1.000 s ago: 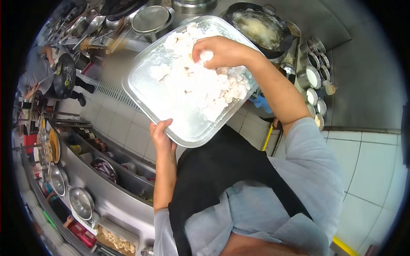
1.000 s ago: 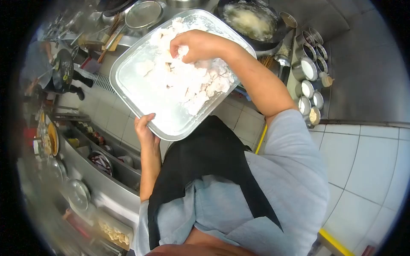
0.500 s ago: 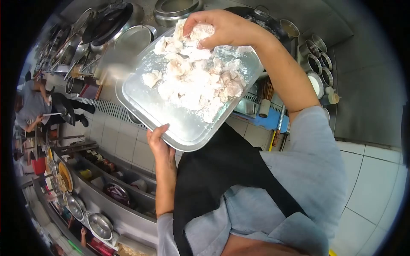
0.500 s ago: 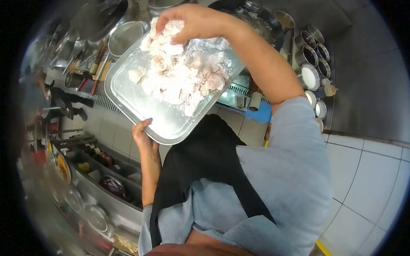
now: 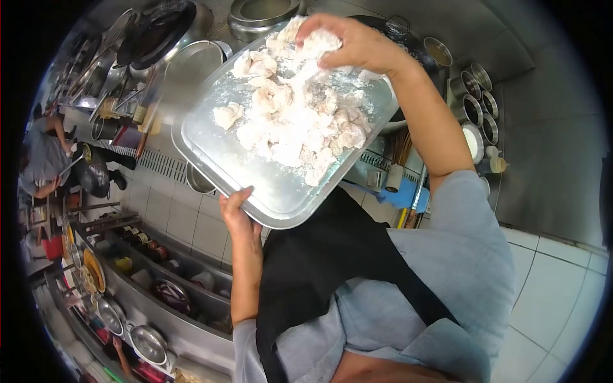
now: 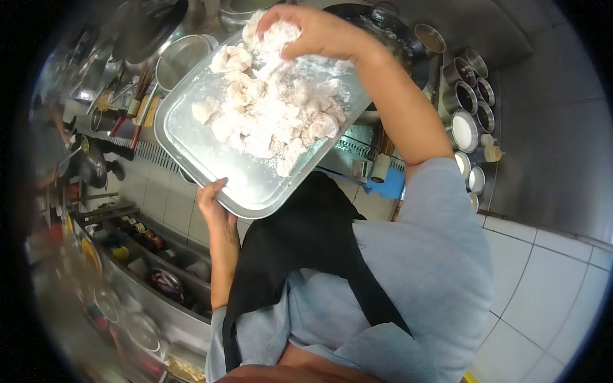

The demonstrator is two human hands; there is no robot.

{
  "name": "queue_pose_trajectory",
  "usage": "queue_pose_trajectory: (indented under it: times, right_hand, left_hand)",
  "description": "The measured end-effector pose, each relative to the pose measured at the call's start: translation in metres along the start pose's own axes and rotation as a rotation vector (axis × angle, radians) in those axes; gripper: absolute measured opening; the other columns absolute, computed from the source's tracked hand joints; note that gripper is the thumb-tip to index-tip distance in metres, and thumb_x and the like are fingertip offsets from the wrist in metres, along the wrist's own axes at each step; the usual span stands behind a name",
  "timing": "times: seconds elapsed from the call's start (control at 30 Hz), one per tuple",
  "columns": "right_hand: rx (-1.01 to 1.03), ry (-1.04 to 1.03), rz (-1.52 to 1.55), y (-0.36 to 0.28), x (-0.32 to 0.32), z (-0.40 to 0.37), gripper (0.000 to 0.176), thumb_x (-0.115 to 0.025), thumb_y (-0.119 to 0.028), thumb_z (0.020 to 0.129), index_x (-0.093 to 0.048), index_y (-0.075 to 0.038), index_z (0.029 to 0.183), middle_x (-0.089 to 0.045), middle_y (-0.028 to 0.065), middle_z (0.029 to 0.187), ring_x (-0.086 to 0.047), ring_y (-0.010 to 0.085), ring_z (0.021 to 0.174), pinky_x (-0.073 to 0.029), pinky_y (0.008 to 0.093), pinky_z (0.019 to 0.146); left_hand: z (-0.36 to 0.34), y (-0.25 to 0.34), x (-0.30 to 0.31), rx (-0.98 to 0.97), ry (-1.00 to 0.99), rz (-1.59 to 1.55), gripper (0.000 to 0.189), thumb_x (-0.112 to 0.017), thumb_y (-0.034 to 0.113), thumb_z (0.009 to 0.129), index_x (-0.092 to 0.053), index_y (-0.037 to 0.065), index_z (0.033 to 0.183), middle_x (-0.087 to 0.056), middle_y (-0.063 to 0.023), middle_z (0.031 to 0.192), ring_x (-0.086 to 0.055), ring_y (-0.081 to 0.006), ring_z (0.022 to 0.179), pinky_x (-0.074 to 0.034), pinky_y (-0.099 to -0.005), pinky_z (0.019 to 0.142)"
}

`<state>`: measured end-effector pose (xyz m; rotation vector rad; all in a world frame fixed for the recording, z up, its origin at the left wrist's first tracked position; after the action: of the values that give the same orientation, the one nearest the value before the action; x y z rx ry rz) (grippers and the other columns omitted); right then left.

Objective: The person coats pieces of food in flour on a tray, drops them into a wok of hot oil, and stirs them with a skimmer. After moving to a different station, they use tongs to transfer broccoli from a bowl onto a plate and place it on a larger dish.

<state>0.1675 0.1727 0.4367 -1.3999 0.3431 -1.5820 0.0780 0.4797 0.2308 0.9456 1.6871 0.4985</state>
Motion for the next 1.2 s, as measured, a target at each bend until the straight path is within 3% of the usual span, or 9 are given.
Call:
queue_pose_trajectory:
  times: [0.17, 0.3, 0.57, 0.73, 0.83, 0.9, 1.0, 1.13, 1.2]
  right_hand:
    - [-0.136, 0.243, -0.371, -0.023, 0.07, -0.015, 0.045, -0.069, -0.008, 0.076, -0.065, -0.007, 0.121, -0.065, 0.0156, 0.126, -0.06, 0.0298, 0.118, -0.046, 0.0387, 0.102]
    - [-0.393, 0.173, -0.396, 0.132, 0.118, -0.042, 0.049, -0.07, -0.004, 0.071, -0.063, -0.013, 0.118, -0.068, 0.0059, 0.11, -0.062, 0.0203, 0.105, -0.049, 0.034, 0.092]
    - [-0.615, 0.076, -0.724, 0.324, 0.157, -0.073, 0.047, -0.072, -0.006, 0.07, -0.069, -0.015, 0.116, -0.072, 0.0131, 0.11, -0.067, 0.0328, 0.103, -0.052, 0.0389, 0.091]
    - [-0.495, 0.238, -0.91, 0.211, 0.168, -0.044, 0.05, -0.073, -0.01, 0.079, -0.068, -0.016, 0.128, -0.072, 0.0096, 0.116, -0.069, 0.0284, 0.098, -0.053, 0.037, 0.092]
    - [-0.434, 0.005, -0.208, 0.088, 0.043, -0.009, 0.045, -0.076, -0.014, 0.081, -0.067, -0.01, 0.126, -0.071, 0.0026, 0.115, -0.066, 0.0134, 0.092, -0.055, 0.0305, 0.083]
    - [-0.24, -0.156, -0.189, 0.038, -0.043, 0.0, 0.046, -0.078, -0.012, 0.08, -0.068, -0.012, 0.124, -0.071, 0.0024, 0.117, -0.066, 0.0145, 0.095, -0.056, 0.0327, 0.084]
    - [-0.065, -0.164, -0.566, 0.011, -0.117, 0.009, 0.038, -0.078, -0.01, 0.075, -0.069, -0.01, 0.112, -0.066, 0.0108, 0.105, -0.066, 0.0305, 0.102, -0.053, 0.04, 0.089]
    - [-0.115, -0.086, -0.607, 0.009, -0.101, 0.02, 0.025, -0.073, -0.012, 0.075, -0.067, -0.004, 0.098, -0.065, 0.0125, 0.099, -0.065, 0.0307, 0.094, -0.053, 0.0402, 0.085]
    - [-0.331, -0.078, -0.394, 0.002, -0.075, 0.015, 0.025, -0.072, -0.014, 0.08, -0.066, -0.004, 0.102, -0.066, 0.0092, 0.094, -0.065, 0.0204, 0.082, -0.055, 0.0345, 0.071]
  left_hand:
    - [0.002, -0.001, -0.005, -0.042, 0.047, -0.03, 0.044, -0.057, 0.001, 0.074, -0.058, -0.009, 0.116, -0.065, -0.0179, 0.101, -0.067, -0.0292, 0.09, -0.057, -0.0383, 0.083]
    - [0.005, -0.016, 0.007, -0.036, 0.069, 0.004, 0.047, -0.057, -0.002, 0.074, -0.054, -0.01, 0.12, -0.064, -0.0191, 0.101, -0.068, -0.03, 0.091, -0.059, -0.0391, 0.081]
    - [-0.007, -0.019, 0.002, -0.064, 0.076, -0.034, 0.041, -0.058, -0.003, 0.074, -0.058, -0.007, 0.114, -0.066, -0.0159, 0.1, -0.068, -0.0277, 0.086, -0.057, -0.0374, 0.079]
    - [-0.003, -0.019, 0.011, -0.049, 0.086, -0.036, 0.046, -0.057, -0.002, 0.075, -0.056, -0.009, 0.12, -0.067, -0.0183, 0.105, -0.068, -0.0289, 0.092, -0.056, -0.0385, 0.085]
    - [0.004, -0.018, 0.023, -0.011, 0.007, -0.04, 0.047, -0.057, -0.002, 0.075, -0.055, -0.009, 0.121, -0.066, -0.0194, 0.106, -0.067, -0.03, 0.094, -0.056, -0.0398, 0.087]
    - [0.008, -0.014, 0.023, -0.009, -0.016, -0.047, 0.05, -0.057, -0.002, 0.074, -0.053, -0.009, 0.124, -0.065, -0.0208, 0.11, -0.067, -0.0309, 0.097, -0.056, -0.0404, 0.088]
    - [0.009, -0.001, 0.014, 0.013, -0.096, -0.062, 0.053, -0.056, -0.002, 0.074, -0.052, -0.01, 0.127, -0.064, -0.0216, 0.113, -0.066, -0.0316, 0.101, -0.055, -0.0402, 0.09]
    - [0.009, 0.015, 0.009, 0.036, -0.204, -0.113, 0.056, -0.054, -0.002, 0.075, -0.049, -0.01, 0.13, -0.062, -0.0221, 0.116, -0.064, -0.0323, 0.105, -0.054, -0.0408, 0.093]
    - [0.006, 0.02, 0.018, 0.05, -0.208, -0.123, 0.056, -0.054, -0.002, 0.075, -0.049, -0.01, 0.13, -0.062, -0.0221, 0.117, -0.064, -0.0324, 0.105, -0.054, -0.0409, 0.094]
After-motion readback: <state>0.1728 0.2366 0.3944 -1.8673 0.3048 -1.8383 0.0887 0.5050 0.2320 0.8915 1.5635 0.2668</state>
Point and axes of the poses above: each hand's wrist, its own z-axis towards the middle knuckle, its own x-axis out of the back of the hand, y = z × x, the point moved 7 cm from there along z, towards the middle knuckle
